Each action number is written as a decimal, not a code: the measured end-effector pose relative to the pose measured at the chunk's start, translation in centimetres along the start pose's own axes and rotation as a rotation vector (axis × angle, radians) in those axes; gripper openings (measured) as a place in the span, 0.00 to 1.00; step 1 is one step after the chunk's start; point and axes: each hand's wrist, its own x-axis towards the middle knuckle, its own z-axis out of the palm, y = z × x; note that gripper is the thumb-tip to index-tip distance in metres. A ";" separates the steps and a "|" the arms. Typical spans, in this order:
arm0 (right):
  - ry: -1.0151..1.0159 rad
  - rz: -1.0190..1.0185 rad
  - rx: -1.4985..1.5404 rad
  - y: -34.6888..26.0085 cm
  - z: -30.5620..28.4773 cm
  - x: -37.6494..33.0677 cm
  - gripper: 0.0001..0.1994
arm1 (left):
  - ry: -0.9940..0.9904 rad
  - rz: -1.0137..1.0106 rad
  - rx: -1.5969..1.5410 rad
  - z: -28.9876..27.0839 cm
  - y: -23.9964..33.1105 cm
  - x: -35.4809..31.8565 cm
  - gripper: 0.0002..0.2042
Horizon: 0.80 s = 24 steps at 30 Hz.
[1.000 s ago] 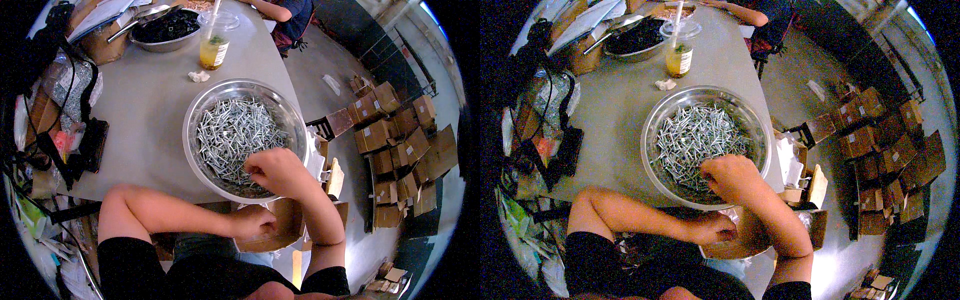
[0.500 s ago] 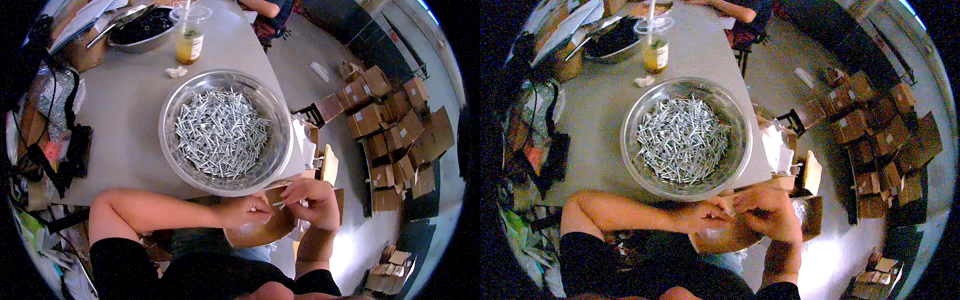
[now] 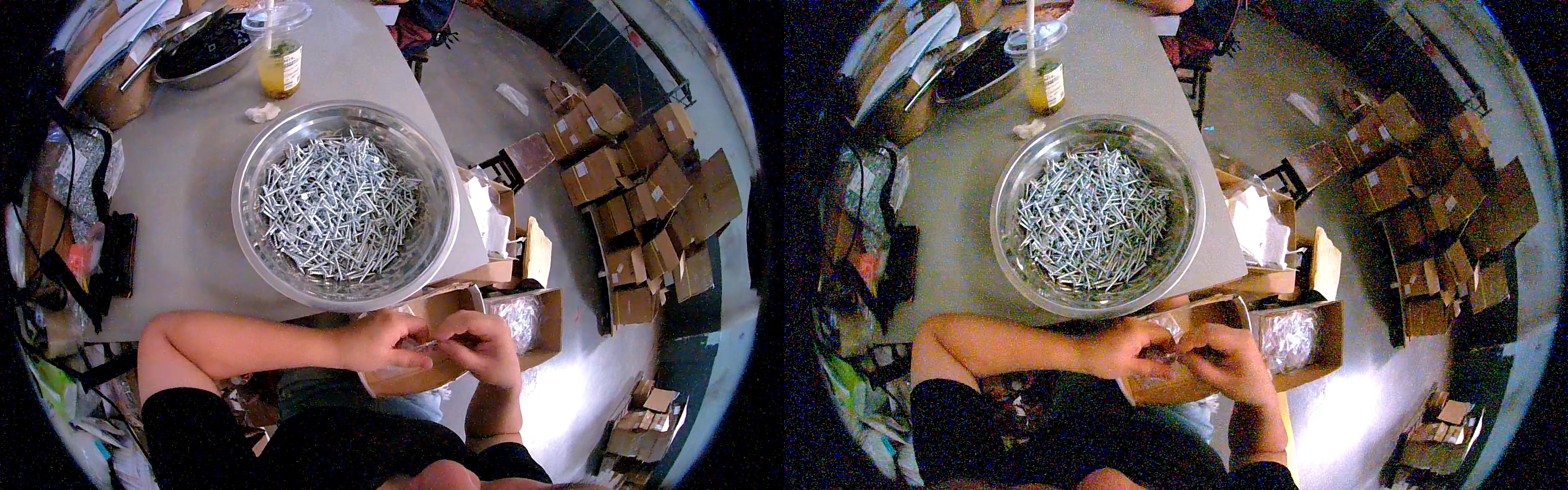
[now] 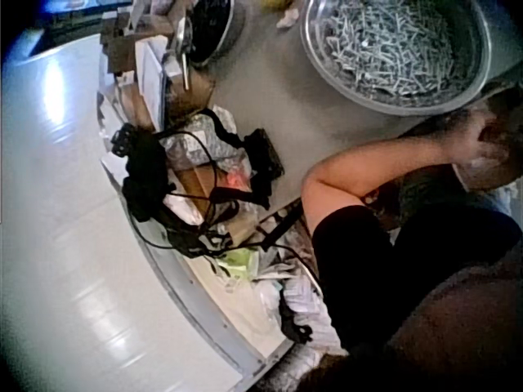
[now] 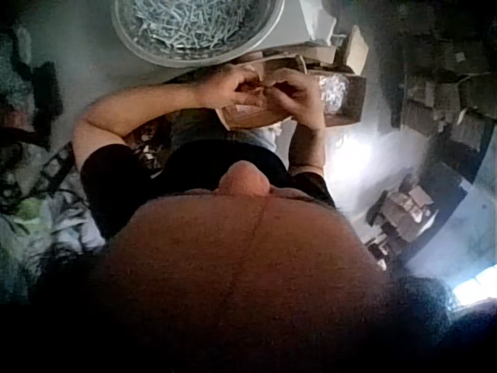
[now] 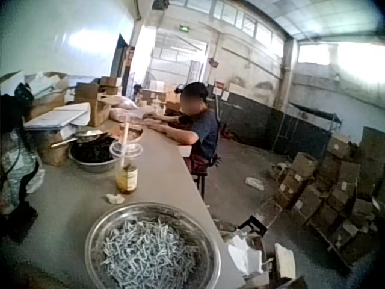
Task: The person repeatedly picks individual nails from a large metal bowl and places them into a small plastic bag held in a cardboard box. The task involves repetitive one-at-a-time handling of the nails to fill the bag.
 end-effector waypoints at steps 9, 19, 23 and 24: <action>0.139 0.032 -0.238 0.8 0.1 -0.1 0.06 | 0.164 0.131 0.094 1.9 -3.1 -0.1 0.16; -0.114 -0.113 -0.364 -2.4 2.1 1.0 0.08 | 0.135 0.180 0.111 0.9 -2.5 -0.3 0.11; -0.111 -0.091 -0.343 -2.7 2.3 1.0 0.08 | 0.094 0.201 0.129 0.8 -3.0 -0.3 0.10; -0.080 -0.074 -0.351 -2.6 2.5 0.9 0.08 | 0.085 0.192 0.135 0.8 -2.9 -0.3 0.10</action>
